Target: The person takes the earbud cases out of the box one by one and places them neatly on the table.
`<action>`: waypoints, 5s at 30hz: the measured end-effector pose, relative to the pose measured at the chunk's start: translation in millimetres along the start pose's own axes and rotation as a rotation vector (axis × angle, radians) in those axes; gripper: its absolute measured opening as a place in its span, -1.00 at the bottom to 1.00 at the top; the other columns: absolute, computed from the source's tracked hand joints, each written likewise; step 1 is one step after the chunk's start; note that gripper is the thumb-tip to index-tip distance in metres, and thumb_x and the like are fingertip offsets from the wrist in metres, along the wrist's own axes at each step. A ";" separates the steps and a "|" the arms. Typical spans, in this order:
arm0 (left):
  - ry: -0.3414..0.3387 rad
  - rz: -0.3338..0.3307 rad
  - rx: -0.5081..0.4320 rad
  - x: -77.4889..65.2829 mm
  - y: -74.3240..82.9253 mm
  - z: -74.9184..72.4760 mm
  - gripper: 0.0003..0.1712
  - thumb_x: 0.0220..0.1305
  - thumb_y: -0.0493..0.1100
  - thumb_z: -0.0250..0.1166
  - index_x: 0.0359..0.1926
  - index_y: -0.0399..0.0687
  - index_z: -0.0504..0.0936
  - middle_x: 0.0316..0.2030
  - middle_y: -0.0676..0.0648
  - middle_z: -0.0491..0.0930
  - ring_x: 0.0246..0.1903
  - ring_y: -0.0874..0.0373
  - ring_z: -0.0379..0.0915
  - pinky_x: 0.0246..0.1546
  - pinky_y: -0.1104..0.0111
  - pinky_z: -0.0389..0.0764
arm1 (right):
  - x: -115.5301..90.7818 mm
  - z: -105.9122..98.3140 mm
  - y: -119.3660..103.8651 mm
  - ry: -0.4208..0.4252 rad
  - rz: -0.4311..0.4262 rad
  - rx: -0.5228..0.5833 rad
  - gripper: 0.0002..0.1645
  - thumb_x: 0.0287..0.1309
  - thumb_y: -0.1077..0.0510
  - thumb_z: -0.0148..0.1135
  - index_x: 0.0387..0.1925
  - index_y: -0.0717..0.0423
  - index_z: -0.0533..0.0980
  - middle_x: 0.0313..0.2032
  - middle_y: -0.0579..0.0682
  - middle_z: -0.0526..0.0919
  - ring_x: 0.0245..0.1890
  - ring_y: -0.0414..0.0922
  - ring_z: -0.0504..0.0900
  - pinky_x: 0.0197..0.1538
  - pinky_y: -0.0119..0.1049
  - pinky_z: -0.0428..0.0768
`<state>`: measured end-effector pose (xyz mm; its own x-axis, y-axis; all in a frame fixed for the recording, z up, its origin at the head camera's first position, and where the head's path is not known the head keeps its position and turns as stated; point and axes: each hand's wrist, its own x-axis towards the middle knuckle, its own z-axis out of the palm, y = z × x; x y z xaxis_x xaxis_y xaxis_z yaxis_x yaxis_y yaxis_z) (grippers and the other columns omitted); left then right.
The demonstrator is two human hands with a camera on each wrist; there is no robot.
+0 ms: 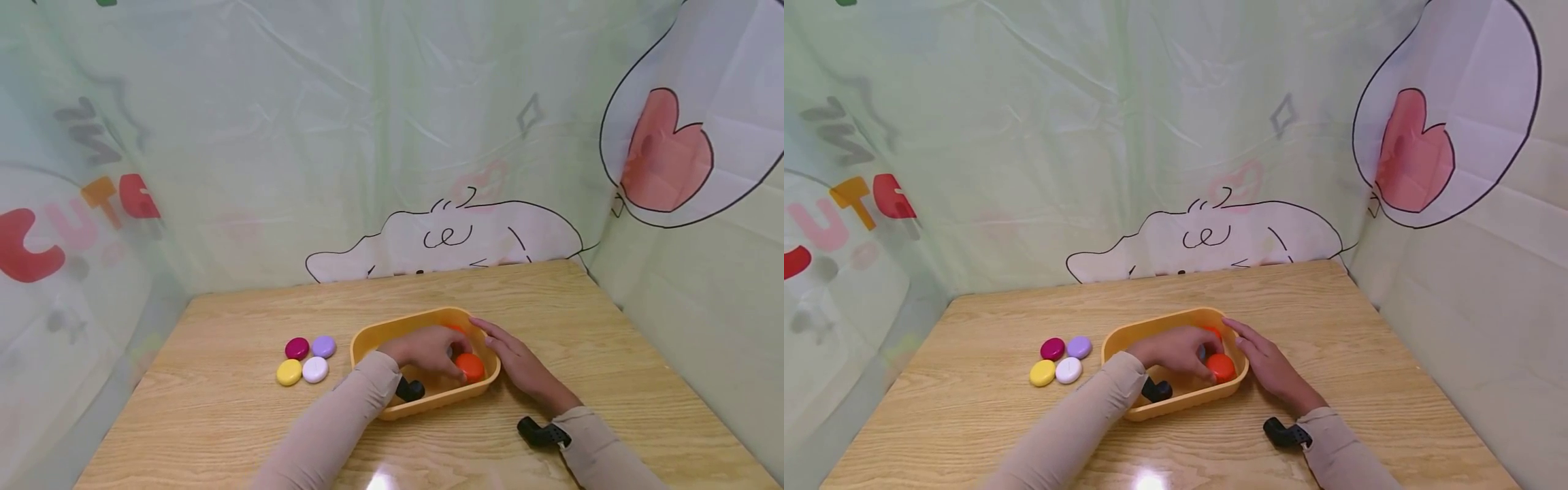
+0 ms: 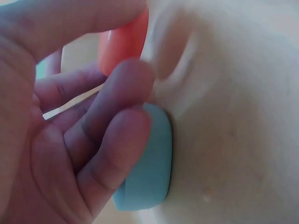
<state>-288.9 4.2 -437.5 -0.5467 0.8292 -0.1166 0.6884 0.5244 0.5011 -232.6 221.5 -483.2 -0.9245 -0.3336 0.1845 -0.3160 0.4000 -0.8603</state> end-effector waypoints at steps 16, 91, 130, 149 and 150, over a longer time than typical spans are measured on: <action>0.015 -0.031 -0.348 -4.6 -7.6 -10.0 -0.54 0.16 -0.21 0.49 0.07 -0.06 0.56 -0.16 0.10 0.58 -0.29 0.23 0.53 -0.26 0.43 0.60 | 0.6 2.0 -0.3 0.027 0.005 -0.024 -0.45 0.61 0.00 -0.22 0.50 -0.01 0.23 0.49 0.13 0.18 0.50 0.20 0.07 0.40 0.28 0.04; 0.383 -0.064 -0.570 -110.6 -25.7 -47.0 -0.41 0.25 -0.31 0.29 0.32 -0.02 0.53 0.08 0.00 0.56 -0.12 0.08 0.53 -0.04 0.29 0.56 | 1.4 3.4 -0.8 0.020 0.044 -0.070 -0.42 0.58 -0.06 -0.15 0.51 -0.04 0.22 0.49 0.12 0.18 0.49 0.17 0.11 0.38 0.16 0.14; 0.588 -0.180 -0.770 -180.4 -43.6 -15.0 -0.43 0.23 -0.34 0.30 0.28 -0.14 0.48 0.07 -0.17 0.52 -0.03 -0.04 0.56 0.00 0.19 0.61 | 1.7 5.3 -3.4 0.023 0.058 -0.069 -0.42 0.59 -0.04 -0.16 0.51 0.01 0.22 0.49 0.14 0.18 0.49 0.17 0.10 0.38 0.15 0.13; 0.548 -0.117 -0.806 -261.1 -88.0 -9.1 -0.39 0.30 -0.30 0.34 0.33 -0.27 0.39 0.19 -0.26 0.49 0.05 -0.04 0.57 0.00 0.19 0.63 | 1.9 5.0 1.0 0.034 0.044 -0.081 -0.41 0.59 -0.08 -0.18 0.51 -0.01 0.21 0.49 0.12 0.18 0.49 0.17 0.11 0.38 0.19 0.14; 0.558 -0.135 -0.808 -265.5 -91.5 -8.6 -0.40 0.30 -0.31 0.34 0.32 -0.28 0.39 0.18 -0.24 0.49 0.05 -0.01 0.57 -0.01 0.22 0.62 | 2.0 5.0 1.0 0.034 0.041 -0.080 -0.41 0.59 -0.08 -0.17 0.51 -0.01 0.21 0.49 0.12 0.18 0.49 0.17 0.11 0.39 0.19 0.13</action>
<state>-210.8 -265.6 -445.0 -0.8858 0.4531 0.1004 0.1849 0.1462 0.9718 -233.8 217.0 -486.0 -0.9431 -0.2874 0.1672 -0.2929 0.4800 -0.8270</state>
